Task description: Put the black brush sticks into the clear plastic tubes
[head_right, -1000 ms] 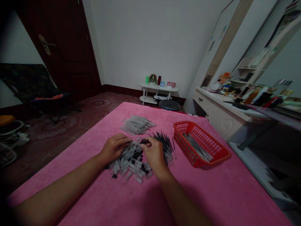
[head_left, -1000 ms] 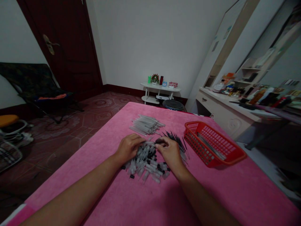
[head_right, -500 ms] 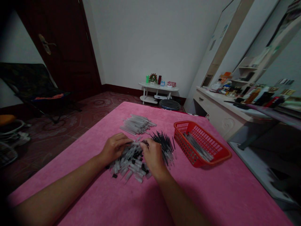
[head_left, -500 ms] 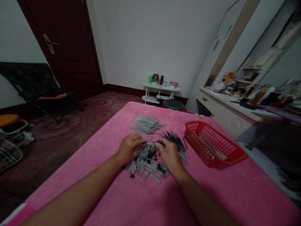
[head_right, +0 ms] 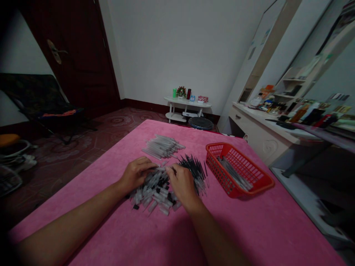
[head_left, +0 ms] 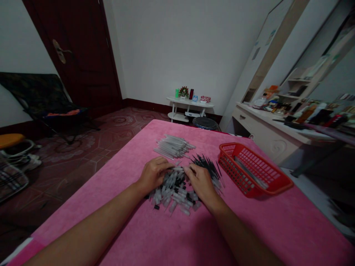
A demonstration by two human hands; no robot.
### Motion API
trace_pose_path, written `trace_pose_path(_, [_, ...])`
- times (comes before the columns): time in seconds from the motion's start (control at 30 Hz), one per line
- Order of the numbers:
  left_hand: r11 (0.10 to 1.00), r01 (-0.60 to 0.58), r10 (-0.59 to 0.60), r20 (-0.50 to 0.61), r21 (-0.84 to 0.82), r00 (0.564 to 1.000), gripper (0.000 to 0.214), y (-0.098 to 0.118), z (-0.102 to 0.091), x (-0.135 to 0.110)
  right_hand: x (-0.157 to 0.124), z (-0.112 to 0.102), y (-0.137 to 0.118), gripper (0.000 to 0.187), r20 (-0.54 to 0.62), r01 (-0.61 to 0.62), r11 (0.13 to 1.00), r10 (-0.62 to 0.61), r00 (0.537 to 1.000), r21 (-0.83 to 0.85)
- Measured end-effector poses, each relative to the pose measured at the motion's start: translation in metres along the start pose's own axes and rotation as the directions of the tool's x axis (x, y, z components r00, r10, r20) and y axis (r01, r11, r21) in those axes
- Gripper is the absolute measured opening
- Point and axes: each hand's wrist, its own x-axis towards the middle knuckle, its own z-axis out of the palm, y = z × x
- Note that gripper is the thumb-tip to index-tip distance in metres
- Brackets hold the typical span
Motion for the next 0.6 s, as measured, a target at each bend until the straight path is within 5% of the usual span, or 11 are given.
trace_pose_path(0.1, [1.0,0.019,-0.019,0.009,-0.008,1.0,0.019,-0.0005,0.0006,-0.0004,0.0013,-0.0028,-0.001,0.018,-0.015,0.035,0.999,-0.035,0.999,-0.013])
trace_pose_path(0.23, [1.0,0.019,-0.019,0.022,-0.018,1.0,0.019,-0.0008,0.0011,-0.0012,0.0016,-0.0046,-0.0021,0.035,0.045,0.044,0.997,-0.042,0.998,-0.056])
trace_pose_path(0.4, [0.999,0.026,-0.025,0.019,-0.025,1.0,0.019,-0.0009,0.0003,-0.0015,0.0,-0.0063,-0.0031,0.018,0.015,0.04,0.997,-0.04,0.999,-0.066])
trace_pose_path(0.6, [0.999,0.01,-0.009,0.028,-0.034,1.0,0.019,-0.0018,0.0008,-0.0021,0.0005,-0.0079,-0.0053,0.029,0.039,0.033,0.994,-0.029,0.999,-0.105])
